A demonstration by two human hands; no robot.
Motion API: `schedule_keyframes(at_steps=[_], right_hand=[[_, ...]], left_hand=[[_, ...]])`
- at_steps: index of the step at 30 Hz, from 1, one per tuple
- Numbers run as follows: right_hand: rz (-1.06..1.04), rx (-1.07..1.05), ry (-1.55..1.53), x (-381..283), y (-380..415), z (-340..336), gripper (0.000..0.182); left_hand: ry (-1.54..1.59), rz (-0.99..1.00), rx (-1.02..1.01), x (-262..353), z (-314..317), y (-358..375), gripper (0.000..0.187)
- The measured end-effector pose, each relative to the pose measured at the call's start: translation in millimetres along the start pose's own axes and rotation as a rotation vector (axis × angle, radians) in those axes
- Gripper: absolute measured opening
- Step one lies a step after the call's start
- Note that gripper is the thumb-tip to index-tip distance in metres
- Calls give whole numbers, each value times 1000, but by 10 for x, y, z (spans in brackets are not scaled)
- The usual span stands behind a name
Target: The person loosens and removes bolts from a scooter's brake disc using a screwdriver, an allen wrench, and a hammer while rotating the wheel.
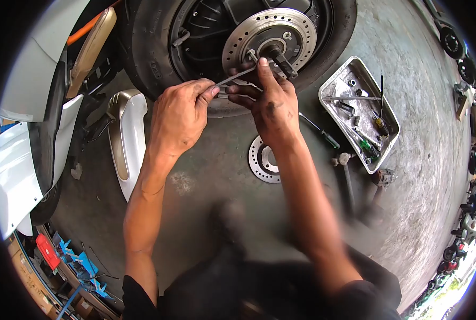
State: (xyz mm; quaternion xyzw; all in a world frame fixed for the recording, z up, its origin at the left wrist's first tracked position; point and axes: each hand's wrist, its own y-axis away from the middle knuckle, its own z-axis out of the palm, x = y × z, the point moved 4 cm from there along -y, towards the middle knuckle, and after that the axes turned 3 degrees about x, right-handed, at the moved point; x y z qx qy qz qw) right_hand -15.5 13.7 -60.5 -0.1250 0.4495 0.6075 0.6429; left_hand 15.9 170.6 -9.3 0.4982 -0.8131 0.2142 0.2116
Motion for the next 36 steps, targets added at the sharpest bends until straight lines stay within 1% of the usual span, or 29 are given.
schedule_keyframes(at_steps=[2, 3, 5, 6, 7, 8, 9, 10, 11, 12, 13, 14, 16, 17, 19, 20, 21, 22, 23, 24, 25, 26, 27, 28, 29, 30, 32, 34, 36], right_hand=[[20, -71, 228, -98, 102, -224, 53], [38, -74, 323, -122, 126, -466, 51], [54, 78, 470, -185, 184, -1166, 42], [19, 210, 658, -270, 236, -1510, 37], [-46, 387, 991, -366, 276, -1936, 35], [-243, 673, 1387, -425, 361, -2503, 35], [-266, 958, 1379, -458, 568, -2832, 38], [-358, 1138, 1455, -423, 805, -3063, 39], [-336, 1280, 1619, -290, 984, -3361, 41], [-125, 1261, 1583, -189, 1142, -3418, 50], [46, 1161, 1603, -44, 1208, -3481, 55], [73, 1061, 1885, 107, 1253, -3478, 55], [53, 941, 1936, 80, 1255, -3528, 54], [45, 937, 1939, 26, 1217, -3644, 54], [-39, 659, 1906, -41, 1072, -3855, 49], [-57, 660, 1908, -59, 1059, -3872, 49], [-181, 637, 1798, -91, 1044, -3758, 43], [-293, 605, 1683, -123, 1024, -3541, 38], [-346, 561, 1626, -166, 954, -3365, 29], [-319, 539, 1515, -268, 935, -3044, 29], [-382, 481, 1399, -374, 950, -2601, 31], [-328, 481, 1340, -408, 934, -2422, 33], [-400, 437, 1304, -424, 926, -2237, 36], [-520, 363, 1270, -524, 945, -1860, 36], [-548, 294, 1265, -564, 967, -1605, 33], [-576, 224, 1259, -563, 985, -1401, 30], [-676, 123, 1190, -463, 963, -1052, 23], [-825, 104, 1176, -356, 964, -721, 21], [-812, 107, 996, -155, 871, -560, 24]], left_hand=[[164, -37, 61, -98, 73, 28, 25], [189, 15, 112, -110, 99, 41, 27], [183, 16, 132, -141, 182, 81, 26], [177, 14, 152, -143, 199, 95, 26], [191, 10, 147, -138, 203, 98, 25], [196, 15, 156, -118, 200, 97, 25], [188, -14, 154, -110, 201, 98, 24], [180, -45, 153, -117, 200, 98, 23], [206, -42, 156, -130, 213, 102, 23], [208, -42, 163, -134, 222, 108, 23], [219, -65, 152, -137, 237, 115, 23], [229, -84, 145, -135, 240, 107, 23], [205, -105, 126, -108, 183, 79, 23], [181, -134, 88, -107, 173, 89, 23], [189, -81, 143, -149, 219, 114, 23], [196, -26, 198, -154, 218, 99, 23], [197, -22, 216, -139, 198, 74, 23], [201, -28, 235, -129, 191, 80, 23], [204, -39, 240, -138, 205, 101, 23], [199, -52, 225, -151, 208, 115, 23], [182, -46, 215, -137, 188, 114, 23], [168, -32, 209, -109, 178, 107, 23], [196, -66, 193, -107, 186, 109, 22], [193, -63, 192, -91, 185, 107, 22], [179, -87, 178, -84, 181, 102, 22], [164, -113, 163, -79, 173, 108, 22], [160, -81, 172, -92, 178, 118, 22], [160, -57, 184, -78, 183, 110, 23], [164, -58, 181, -68, 172, 112, 23]])
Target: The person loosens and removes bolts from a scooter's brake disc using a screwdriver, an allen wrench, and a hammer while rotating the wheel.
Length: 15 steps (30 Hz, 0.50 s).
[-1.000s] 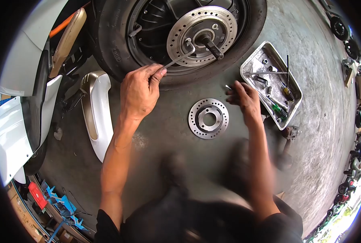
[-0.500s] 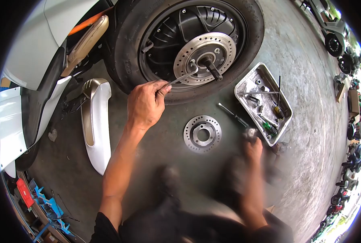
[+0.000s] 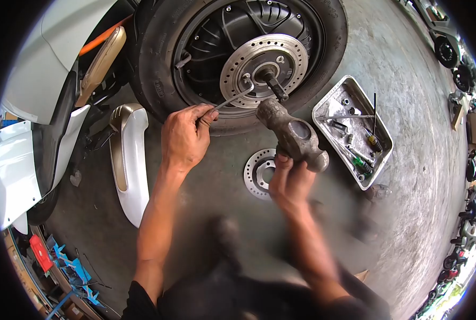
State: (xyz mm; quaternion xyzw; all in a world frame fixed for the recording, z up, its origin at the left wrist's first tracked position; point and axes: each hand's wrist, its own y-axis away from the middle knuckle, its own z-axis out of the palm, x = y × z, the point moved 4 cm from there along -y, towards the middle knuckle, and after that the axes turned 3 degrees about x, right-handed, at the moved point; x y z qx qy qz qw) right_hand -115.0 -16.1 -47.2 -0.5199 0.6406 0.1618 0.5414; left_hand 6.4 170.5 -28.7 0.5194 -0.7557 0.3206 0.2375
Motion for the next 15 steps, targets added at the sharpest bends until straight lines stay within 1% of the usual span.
schedule_keyframes(at_steps=[1, 2, 3, 5, 6, 7, 8, 9, 11, 12, 14, 15], right_hand=[[-49, 44, -17, -21, 9, 86, 27], [-68, 99, -136, 13, 37, 194, 25], [-158, 176, -110, 57, 42, 320, 23], [-79, 112, 10, 32, -135, 399, 19], [92, -23, 100, -34, -250, 401, 16], [41, 36, 65, -80, -239, 364, 13], [42, 40, 64, -34, -181, 353, 13], [-164, 119, 10, 18, -109, 332, 12], [-242, 120, -10, 112, 71, 321, 15], [-280, 120, -19, 52, 83, 312, 16], [17, 53, -76, 65, 18, 333, 23], [-45, 144, -65, 37, -64, 359, 17]], left_hand=[[-4, 4, -2, -9, 1, 0, 23], [-8, 15, 10, -24, 5, 6, 23], [-10, 24, 24, -30, 11, 4, 23], [-54, 40, 15, -12, 32, 5, 23], [-102, 57, 4, -10, 40, 1, 23], [-103, 61, 5, -23, 64, 14, 23], [-54, 38, 3, -52, 107, 49, 22], [-5, 15, 11, -86, 136, 32, 20], [25, -4, -11, -114, 138, 51, 20], [58, -5, -20, -109, 142, 33, 20], [87, -7, -18, -87, 117, 12, 20], [114, -16, -12, -88, 98, 29, 20]])
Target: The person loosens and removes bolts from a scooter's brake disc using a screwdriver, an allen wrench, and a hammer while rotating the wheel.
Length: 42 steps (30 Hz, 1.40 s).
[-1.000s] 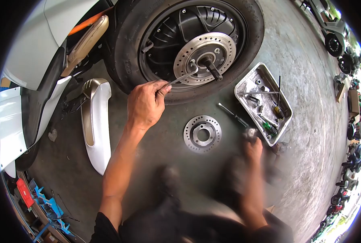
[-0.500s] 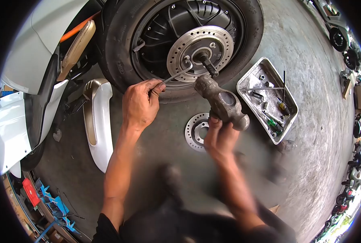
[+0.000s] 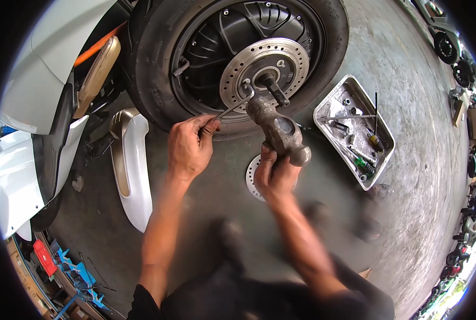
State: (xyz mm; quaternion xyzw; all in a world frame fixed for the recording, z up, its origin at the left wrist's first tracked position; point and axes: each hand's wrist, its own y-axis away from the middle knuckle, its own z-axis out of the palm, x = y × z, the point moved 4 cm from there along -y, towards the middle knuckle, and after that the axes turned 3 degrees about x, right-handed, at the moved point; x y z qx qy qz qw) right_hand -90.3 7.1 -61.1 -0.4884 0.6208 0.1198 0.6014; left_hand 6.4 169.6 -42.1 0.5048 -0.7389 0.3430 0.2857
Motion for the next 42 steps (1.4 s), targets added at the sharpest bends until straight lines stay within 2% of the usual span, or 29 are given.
schedule_keyframes(at_steps=[3, 4, 8, 11, 12, 13, 15, 16, 17, 19, 21, 23, 24, 27, 29, 30, 33, 35, 36, 38, 41, 42], right_hand=[[-75, 0, 112, 5, -39, 27, 17], [-110, -85, 151, -4, -49, 35, 24], [-188, -88, 160, -23, -68, 46, 20], [-18, -85, 97, 17, -36, 84, 20], [-173, -36, 184, -70, -116, 90, 21], [-175, -29, 185, -73, -116, 75, 21], [-70, -21, 66, -27, -83, 42, 20], [-29, 64, -17, -13, -57, 46, 18], [-27, 62, -17, -5, -78, 49, 18], [-116, -89, 189, -50, -143, 70, 23], [-123, -114, 168, 18, -91, 47, 23], [-36, 66, -118, 215, 130, -5, 20], [-31, 62, -117, 195, 108, 4, 20], [89, -210, 115, 45, -144, 69, 31], [-14, -178, 128, 64, -190, 50, 28], [-65, 30, -59, 98, -119, 49, 22], [27, -124, -102, 183, 25, -83, 15], [-9, -166, 167, 33, -196, 52, 20], [40, -97, 88, 0, -229, 13, 18], [-30, -40, 27, 107, -79, -80, 16], [142, 0, -209, 316, 191, -72, 15], [53, -54, -9, 119, -24, 38, 15]], left_hand=[[-33, 18, 23, 11, 7, 14, 23], [-32, 11, 24, -8, 2, 34, 23], [-15, 34, 13, -29, 33, 11, 21], [16, 27, 46, -68, 80, 62, 20], [26, 33, 73, -79, 106, 67, 20], [27, 41, 72, -87, 138, 64, 20], [39, 80, 125, -102, 161, 101, 19], [38, 74, 121, -118, 168, 113, 19], [47, 65, 118, -134, 177, 106, 19], [59, 58, 111, -135, 202, 121, 20], [63, 71, 119, -137, 203, 107, 20], [62, 55, 101, -117, 179, 86, 20], [63, 35, 80, -112, 180, 98, 20], [64, 44, 96, -160, 186, 77, 19], [66, 59, 101, -120, 200, 62, 19], [60, 52, 100, -123, 193, 87, 18], [56, 27, 105, -128, 189, 88, 18], [47, 65, 114, -153, 211, 93, 18], [25, 102, 129, -135, 192, 61, 18], [35, 93, 124, -125, 200, 56, 19], [48, 52, 112, -145, 185, 107, 21], [40, 53, 119, -151, 187, 82, 22]])
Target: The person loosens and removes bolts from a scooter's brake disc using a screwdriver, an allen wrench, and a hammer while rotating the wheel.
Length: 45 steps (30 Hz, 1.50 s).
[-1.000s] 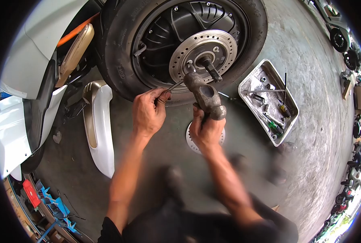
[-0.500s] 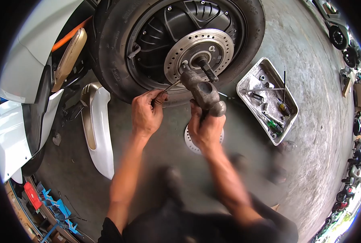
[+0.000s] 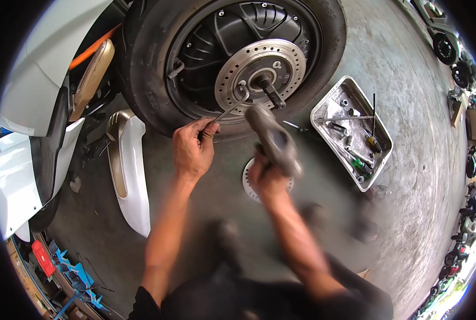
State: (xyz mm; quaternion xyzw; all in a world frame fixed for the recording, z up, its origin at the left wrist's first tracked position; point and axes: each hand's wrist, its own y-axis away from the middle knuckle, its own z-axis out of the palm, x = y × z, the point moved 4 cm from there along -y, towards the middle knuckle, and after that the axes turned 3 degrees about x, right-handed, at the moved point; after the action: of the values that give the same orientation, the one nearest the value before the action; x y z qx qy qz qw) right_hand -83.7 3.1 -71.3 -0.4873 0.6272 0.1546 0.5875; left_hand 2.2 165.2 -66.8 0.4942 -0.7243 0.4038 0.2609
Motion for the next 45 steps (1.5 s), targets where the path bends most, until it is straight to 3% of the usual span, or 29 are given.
schedule_keyframes(at_steps=[1, 2, 3, 5, 7, 9, 10, 11, 12, 15, 17, 18, 23, 26, 33, 35, 42, 45], right_hand=[[-79, -46, 203, -173, -139, 43, 16], [60, -71, 144, -178, -187, -11, 16], [52, -69, 144, -114, -149, -40, 16], [-122, 127, 31, 6, 44, -125, 16], [-70, -24, -16, -66, -10, -86, 17], [-77, -29, 165, -173, -166, 85, 17], [135, -103, 145, -123, -184, 4, 18], [-22, -37, 114, -193, -232, -76, 20], [-27, 70, 39, -105, -92, -135, 20], [-144, 136, -53, 171, 177, -138, 21], [105, -139, 163, -77, -161, 65, 20], [41, -99, 34, -200, -255, -38, 21], [119, 40, 26, -133, 5, -397, 20], [369, -29, -33, -99, 181, -487, 23], [202, -27, 42, -45, 175, -458, 23], [216, -7, 13, -52, 192, -444, 38], [291, -1, -80, 9, 220, -456, 43], [282, -27, 24, -38, 194, -506, 43]], left_hand=[[-9, 3, 4, 2, 4, -22, 22], [-1, 5, 13, -9, 3, -19, 23], [2, 10, 19, 15, 20, -22, 23], [3, -3, 4, 35, 14, -11, 24], [4, -41, -5, 26, -27, -4, 25], [27, -59, -20, 62, 26, 17, 26], [15, -49, -15, 54, 23, 20, 26], [1, -42, 6, 36, 16, -7, 26], [-15, -27, -9, 60, 16, -14, 26], [1, -41, 1, 38, 20, -8, 27], [-3, 3, 3, 67, 50, 28, 27], [-13, -20, -13, 61, 38, 32, 27], [-23, -8, 64, -7, 99, 23, 29], [11, -39, 68, -25, 105, 28, 29], [103, -102, 82, -46, 180, 59, 29], [158, -130, 88, -92, 223, 85, 30], [232, -123, 182, -142, 424, 189, 31], [274, -137, 204, -191, 514, 230, 32]])
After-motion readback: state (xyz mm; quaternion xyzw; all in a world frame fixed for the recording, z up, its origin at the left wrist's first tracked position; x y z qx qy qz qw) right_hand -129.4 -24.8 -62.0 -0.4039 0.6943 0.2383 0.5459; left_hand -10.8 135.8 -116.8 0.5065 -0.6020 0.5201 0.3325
